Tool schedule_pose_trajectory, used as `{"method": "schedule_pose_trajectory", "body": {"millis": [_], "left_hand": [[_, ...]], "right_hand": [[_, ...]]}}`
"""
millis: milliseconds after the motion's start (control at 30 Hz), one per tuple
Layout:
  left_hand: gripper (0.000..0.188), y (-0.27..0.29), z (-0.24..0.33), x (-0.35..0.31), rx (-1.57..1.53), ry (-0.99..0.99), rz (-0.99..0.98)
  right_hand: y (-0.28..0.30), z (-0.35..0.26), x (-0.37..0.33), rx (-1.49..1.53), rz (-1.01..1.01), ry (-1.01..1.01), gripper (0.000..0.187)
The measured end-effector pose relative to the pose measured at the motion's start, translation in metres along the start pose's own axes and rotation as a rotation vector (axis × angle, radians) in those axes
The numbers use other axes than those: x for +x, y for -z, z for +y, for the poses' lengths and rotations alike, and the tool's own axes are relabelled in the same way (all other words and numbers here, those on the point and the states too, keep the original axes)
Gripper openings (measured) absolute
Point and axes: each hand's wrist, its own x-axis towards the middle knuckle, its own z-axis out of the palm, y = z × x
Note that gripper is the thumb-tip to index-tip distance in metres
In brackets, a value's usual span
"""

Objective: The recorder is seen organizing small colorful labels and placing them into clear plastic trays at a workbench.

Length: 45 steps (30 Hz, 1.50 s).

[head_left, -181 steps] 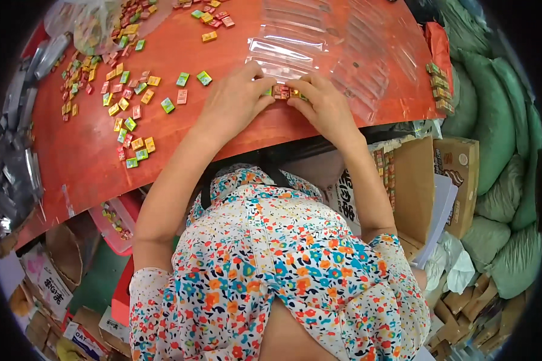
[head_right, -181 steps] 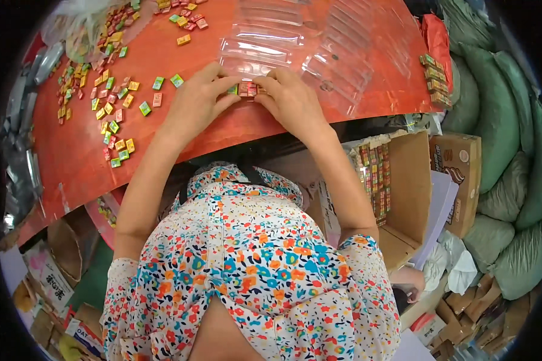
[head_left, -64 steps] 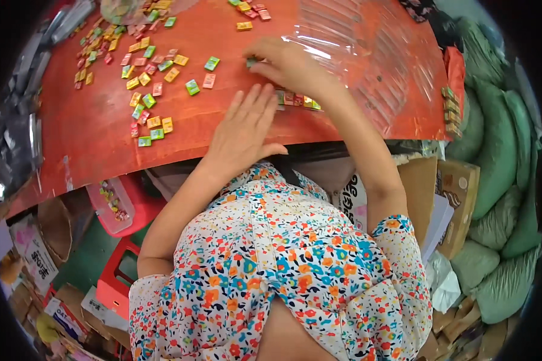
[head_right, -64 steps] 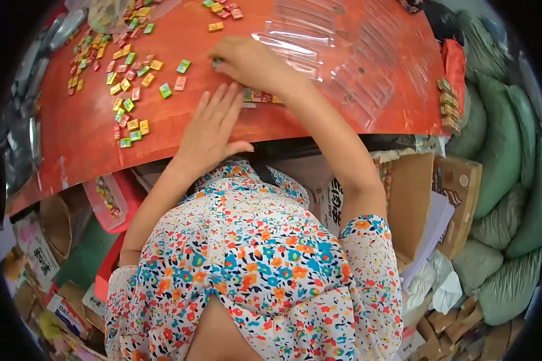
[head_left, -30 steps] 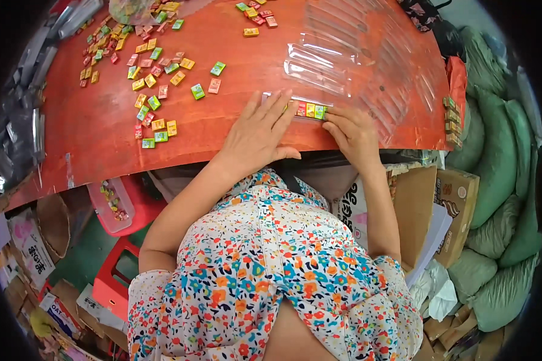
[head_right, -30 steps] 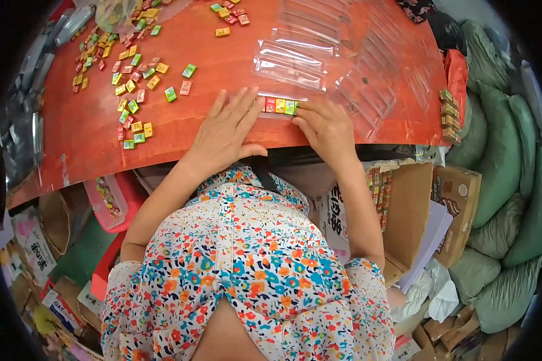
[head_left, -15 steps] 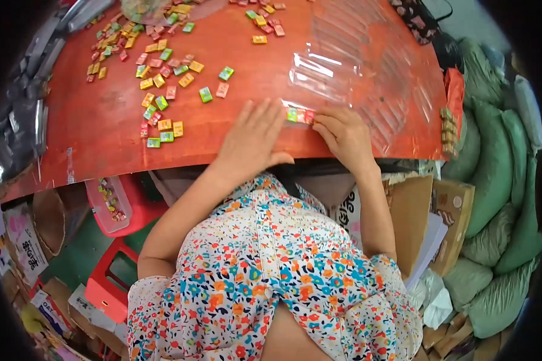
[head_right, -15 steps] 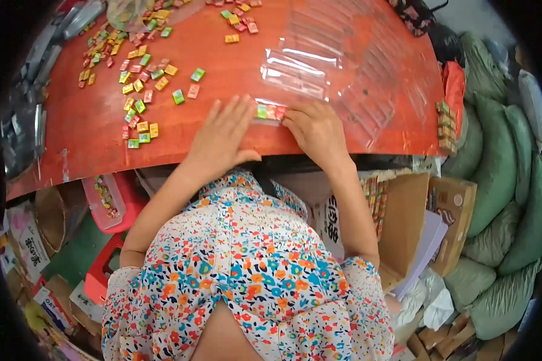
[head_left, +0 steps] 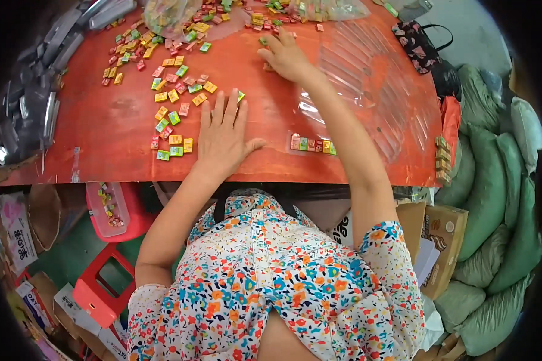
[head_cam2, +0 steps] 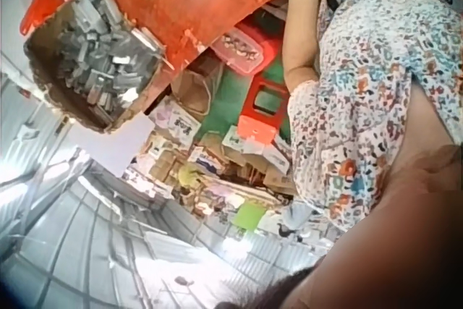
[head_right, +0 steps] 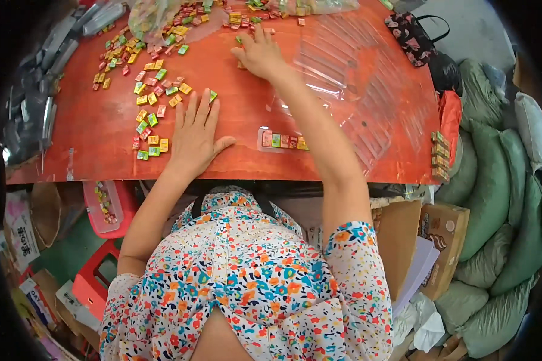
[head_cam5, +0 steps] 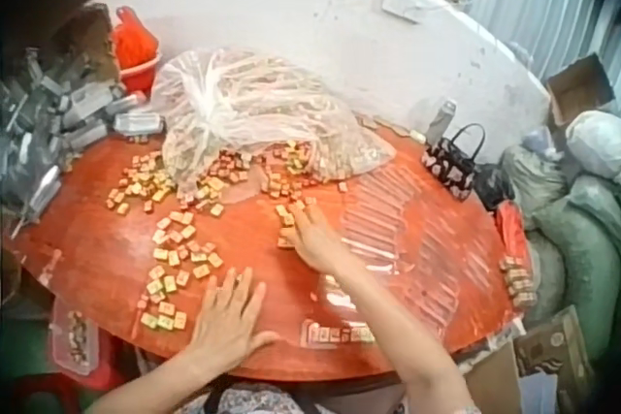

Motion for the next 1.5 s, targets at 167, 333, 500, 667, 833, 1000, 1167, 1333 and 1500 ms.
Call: {"method": "schedule_pose_trajectory", "body": {"millis": [167, 333, 500, 667, 833, 1000, 1167, 1333, 1500], "left_hand": [[0.094, -0.003, -0.01, -0.012, 0.046, 0.088, -0.048], [0.093, 0.008, -0.022, -0.027, -0.006, 0.116, 0.079], [0.076, 0.023, -0.034, -0.037, -0.013, 0.152, 0.134], [0.04, 0.034, -0.04, -0.043, -0.045, 0.108, 0.219], [0.031, 0.031, -0.035, -0.029, 0.003, 0.09, 0.194], [0.014, 0.03, -0.044, -0.015, 0.018, 0.11, 0.131], [0.009, 0.031, -0.039, -0.017, -0.03, 0.146, 0.124], [0.01, 0.04, -0.03, -0.028, -0.109, 0.161, 0.114], [0.018, 0.043, -0.024, -0.036, -0.181, 0.154, 0.124]], "right_hand": [[-0.042, -0.028, 0.016, -0.19, -0.109, -0.113, 0.058], [-0.026, -0.097, -0.041, -0.025, -0.322, -0.018, 0.055], [0.026, -0.101, -0.072, 0.527, -0.244, -0.124, 0.045], [0.05, -0.098, -0.083, 0.211, -0.199, -0.094, 0.031], [0.035, -0.127, -0.098, -0.017, -0.227, -0.018, 0.026], [0.018, -0.116, -0.097, -0.069, -0.2, -0.013, 0.025], [0.025, -0.115, -0.092, -0.057, -0.204, 0.032, 0.025], [0.031, -0.133, -0.099, -0.013, -0.112, 0.131, 0.026], [0.016, -0.143, -0.113, -0.085, -0.17, 0.049, 0.022]]}}
